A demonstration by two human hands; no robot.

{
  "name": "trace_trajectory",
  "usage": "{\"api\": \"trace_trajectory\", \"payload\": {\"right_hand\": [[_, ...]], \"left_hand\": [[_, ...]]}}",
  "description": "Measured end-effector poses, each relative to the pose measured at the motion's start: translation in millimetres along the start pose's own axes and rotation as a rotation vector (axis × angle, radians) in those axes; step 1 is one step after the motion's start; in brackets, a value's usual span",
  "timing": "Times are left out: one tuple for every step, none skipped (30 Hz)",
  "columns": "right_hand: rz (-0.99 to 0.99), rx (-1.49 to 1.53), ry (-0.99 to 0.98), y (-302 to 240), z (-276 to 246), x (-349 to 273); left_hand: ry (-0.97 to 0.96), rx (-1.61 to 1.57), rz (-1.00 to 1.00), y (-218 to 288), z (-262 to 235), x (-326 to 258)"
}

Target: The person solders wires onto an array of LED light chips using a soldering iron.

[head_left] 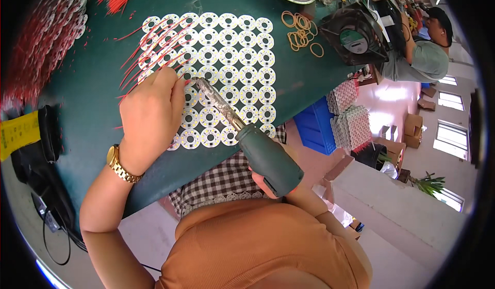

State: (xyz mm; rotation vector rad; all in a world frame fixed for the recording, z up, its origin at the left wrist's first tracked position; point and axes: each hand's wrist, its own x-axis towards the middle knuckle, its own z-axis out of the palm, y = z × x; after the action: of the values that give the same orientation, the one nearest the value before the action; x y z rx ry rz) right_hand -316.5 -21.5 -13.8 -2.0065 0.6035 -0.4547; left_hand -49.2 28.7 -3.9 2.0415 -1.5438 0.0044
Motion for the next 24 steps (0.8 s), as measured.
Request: {"api": "trace_trajectory", "payload": {"right_hand": [[0.042,0.016,0.001,0,1,-2],[0.084,0.031,0.002,1,2,-3],[0.082,0.031,0.000,2,4,-5],[0.071,0.050,0.050,4,7,-7],[0.060,0.070,0.101,5,8,-8],[0.059,0.071,0.096,-3,6,-6],[0.383,0.350,0.084,-17,2,-1],[0.708,0.627,0.069,-25,0,2],[0.707,0.626,0.067,-21,-1,2],[0.355,0.364,0.065,-12,-1,4],[0.004,0.101,0.061,-5,0,4],[0.026,0.148,0.104,-2,3,1],[0.023,0.153,0.102,-1,3,-1],[-0.010,0.065,0.116,0,3,-2],[-0.040,-0.025,0.133,1,2,-3],[-0.039,-0.020,0.139,1,2,-4],[-0.039,-0.015,0.128,-1,1,-2],[-0.045,-0.006,0.112,-5,0,1],[-0.048,0.001,0.099,-7,0,4],[-0.050,0.006,0.087,-8,-1,7],[-0.051,0.007,0.070,-9,-3,6],[-0.050,0.007,0.069,-8,-3,4],[-0.031,0.019,0.067,-7,-4,1],[-0.020,0.037,0.060,-4,-5,-1]], "left_hand": [[0.005,-0.002,-0.002,0,1,0],[0.010,-0.003,-0.004,0,1,0],[0.012,-0.003,-0.006,0,1,0],[0.013,-0.005,-0.002,0,0,0],[0.014,-0.007,0.001,0,0,0],[0.015,-0.005,-0.004,0,1,-1],[0.014,-0.008,-0.003,-1,1,-1],[0.013,-0.011,-0.003,-1,1,-1],[0.015,-0.010,-0.004,0,0,-1],[0.000,-0.015,-0.012,0,-2,0],[-0.014,-0.018,-0.020,1,-4,0],[-0.014,-0.013,-0.022,0,-5,0],[-0.023,-0.053,-0.022,-1,-7,0],[-0.031,-0.092,-0.021,-3,-10,0],[-0.033,-0.087,-0.020,-4,-16,1],[-0.102,0.017,-0.029,-4,-29,4],[-0.171,0.122,-0.038,-4,-41,6],[-0.126,0.129,-0.058,-4,-54,5],[-0.130,0.136,-0.054,-1,-63,6],[-0.071,0.034,-0.103,2,-70,7],[-0.008,-0.074,-0.157,6,-74,7],[0.011,-0.115,-0.148,8,-72,5],[0.010,-0.118,-0.149,9,-67,2],[-0.022,-0.154,-0.148,11,-62,-4]]}}
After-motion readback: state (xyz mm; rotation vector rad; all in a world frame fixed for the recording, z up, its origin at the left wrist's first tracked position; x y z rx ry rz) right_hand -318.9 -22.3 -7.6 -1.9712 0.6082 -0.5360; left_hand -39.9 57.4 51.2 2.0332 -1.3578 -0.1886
